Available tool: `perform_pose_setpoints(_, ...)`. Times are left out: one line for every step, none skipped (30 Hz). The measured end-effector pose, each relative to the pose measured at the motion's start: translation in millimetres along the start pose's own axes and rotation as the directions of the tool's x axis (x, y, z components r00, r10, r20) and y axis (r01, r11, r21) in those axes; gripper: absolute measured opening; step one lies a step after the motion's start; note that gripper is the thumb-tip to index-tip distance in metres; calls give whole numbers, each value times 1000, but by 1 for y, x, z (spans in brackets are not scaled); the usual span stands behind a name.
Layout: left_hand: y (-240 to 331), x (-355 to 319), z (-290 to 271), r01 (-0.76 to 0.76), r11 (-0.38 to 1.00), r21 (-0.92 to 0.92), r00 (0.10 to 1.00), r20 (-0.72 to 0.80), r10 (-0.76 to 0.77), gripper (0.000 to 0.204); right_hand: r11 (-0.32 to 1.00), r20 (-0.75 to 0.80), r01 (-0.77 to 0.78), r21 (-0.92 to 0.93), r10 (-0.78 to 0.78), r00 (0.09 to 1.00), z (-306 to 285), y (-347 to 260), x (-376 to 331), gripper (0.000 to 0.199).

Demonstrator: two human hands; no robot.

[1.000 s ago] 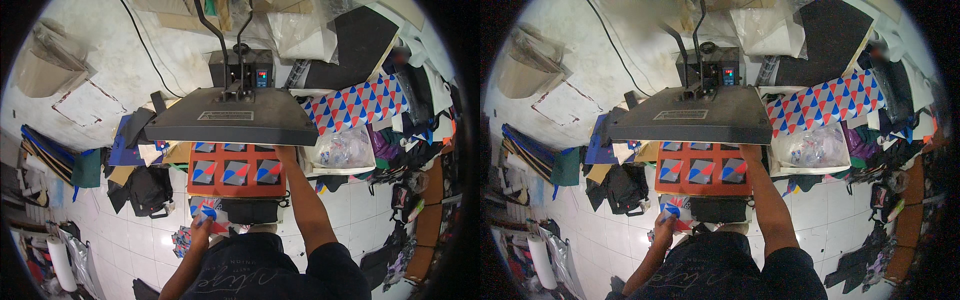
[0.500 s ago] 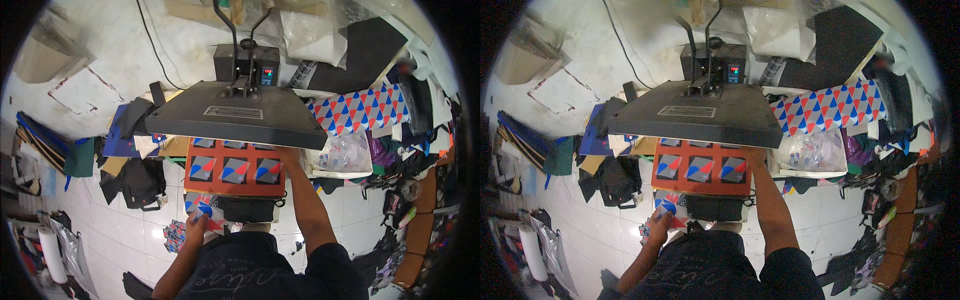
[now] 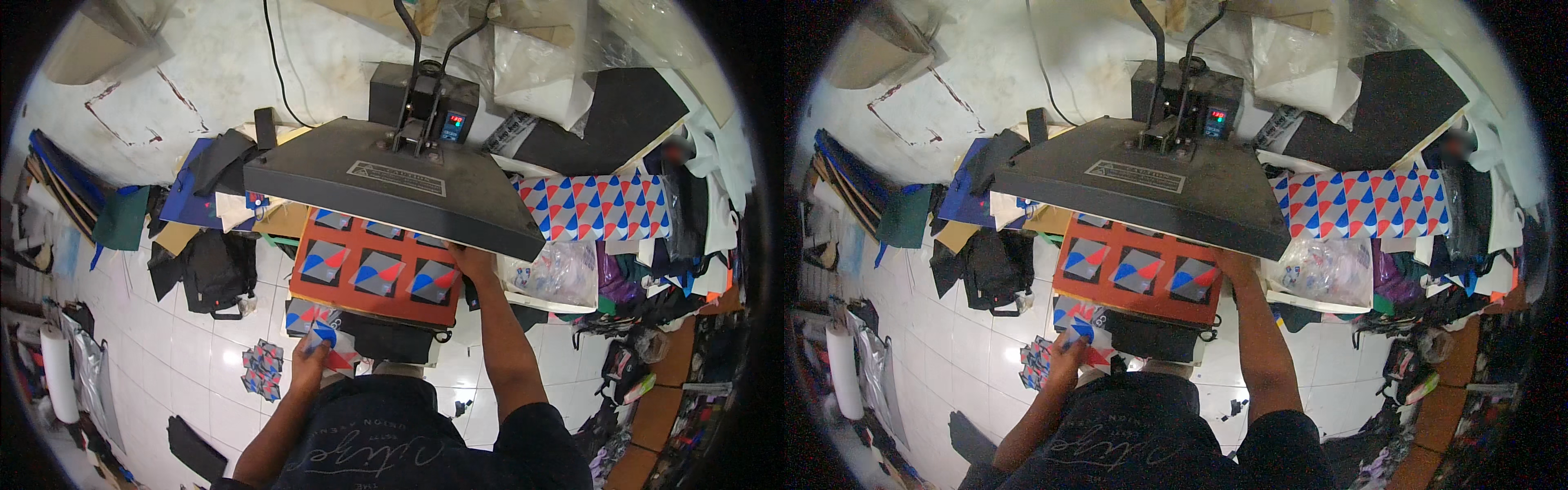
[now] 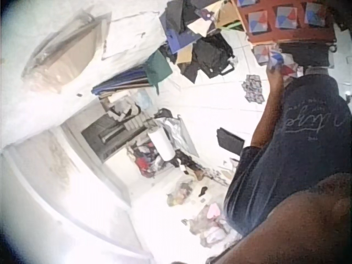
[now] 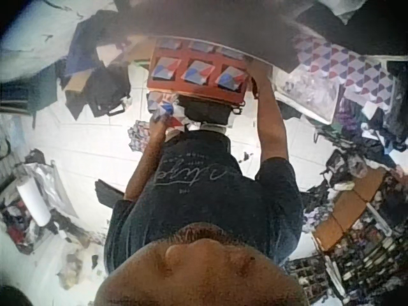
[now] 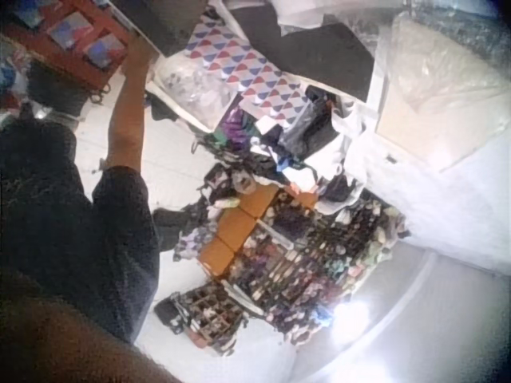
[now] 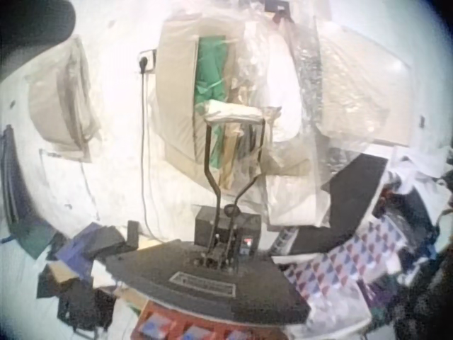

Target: The person places small blue stickers onto a red grid board, then applies larger patterned stickers over the grid squares. The person handles the stickers by hand and arranges them in a repeating pattern on the board.

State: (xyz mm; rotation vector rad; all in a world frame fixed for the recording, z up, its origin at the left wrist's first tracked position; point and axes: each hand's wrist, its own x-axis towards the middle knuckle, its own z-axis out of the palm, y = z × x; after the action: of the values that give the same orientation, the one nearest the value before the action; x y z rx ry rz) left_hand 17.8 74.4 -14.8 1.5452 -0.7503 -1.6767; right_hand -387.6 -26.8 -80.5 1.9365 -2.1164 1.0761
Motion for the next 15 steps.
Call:
perform_pose_setpoints(0, 0, 1, 5, 1000, 18, 1000, -9, -4, 22, 1000, 5, 10, -21, -10, 1000, 1, 3, -1, 42)
perform_pose_setpoints(-1, 0, 1, 10, 999, 35, 1000, -19, -9, 22, 999, 10, 19, -42, -19, 1000, 1, 5, -3, 42)
perform_pose_setpoints(-4, 0, 0, -2, 1000, 24, 1000, -18, 2, 22, 998, 10, 27, -60, -27, 1000, 0, 5, -3, 41)
perform_pose_setpoints(-7, 0, 0, -13, 1000, 13, 1000, -17, 13, 21, 998, 42, 18, -60, -15, 999, 0, 6, -3, 41)
perform_pose_setpoints(-11, 0, -1, -24, 1000, 3, 1000, -16, 24, 21, 998, 74, 8, -61, -4, 997, -1, 6, -3, 40)
perform_pose_setpoints(-11, -1, -1, -21, 1000, 23, 1000, -9, 21, 21, 998, 105, -5, -61, 11, 994, -1, 7, -3, 39)
perform_pose_setpoints(-11, -3, 0, -19, 999, 44, 1000, -2, 19, 21, 995, 88, 32, -96, -23, 996, -1, 8, -4, 39)
perform_pose_setpoints(-11, -3, 1, -16, 998, 65, 1000, 6, 16, 21, 989, 72, 67, -132, -58, 996, -2, 8, -5, 38)
perform_pose_setpoints(-11, -4, 3, -13, 999, 50, 1000, -5, 13, 21, 981, 55, 102, -166, -94, 994, -3, 6, -4, 38)
perform_pose_setpoints(-11, -5, 5, -9, 999, 34, 1000, -15, 10, 21, 986, 67, 81, -142, -72, 995, -5, 3, -3, 39)
perform_pose_setpoints(-11, -5, 6, -6, 1000, 19, 1000, -25, 6, 21, 991, 80, 60, -118, -50, 995, -8, 2, -3, 40)
perform_pose_setpoints(-10, -5, 6, -14, 999, 41, 1000, -13, 15, 22, 994, 97, 37, -99, -28, 995, -12, 0, -3, 41)
perform_pose_setpoints(-9, -4, 7, -23, 998, 63, 1000, -1, 23, 23, 992, 128, -1, -124, 17, 992, -13, -3, -3, 42)
perform_pose_setpoints(-8, -4, 7, -32, 996, 86, 999, 11, 31, 23, 988, 158, -38, -151, 62, 986, -13, -6, -1, 43)
perform_pose_setpoints(-9, -3, 7, -33, 995, 90, 999, 14, 32, 24, 981, 185, -73, -180, 107, 977, -13, -7, 0, 44)
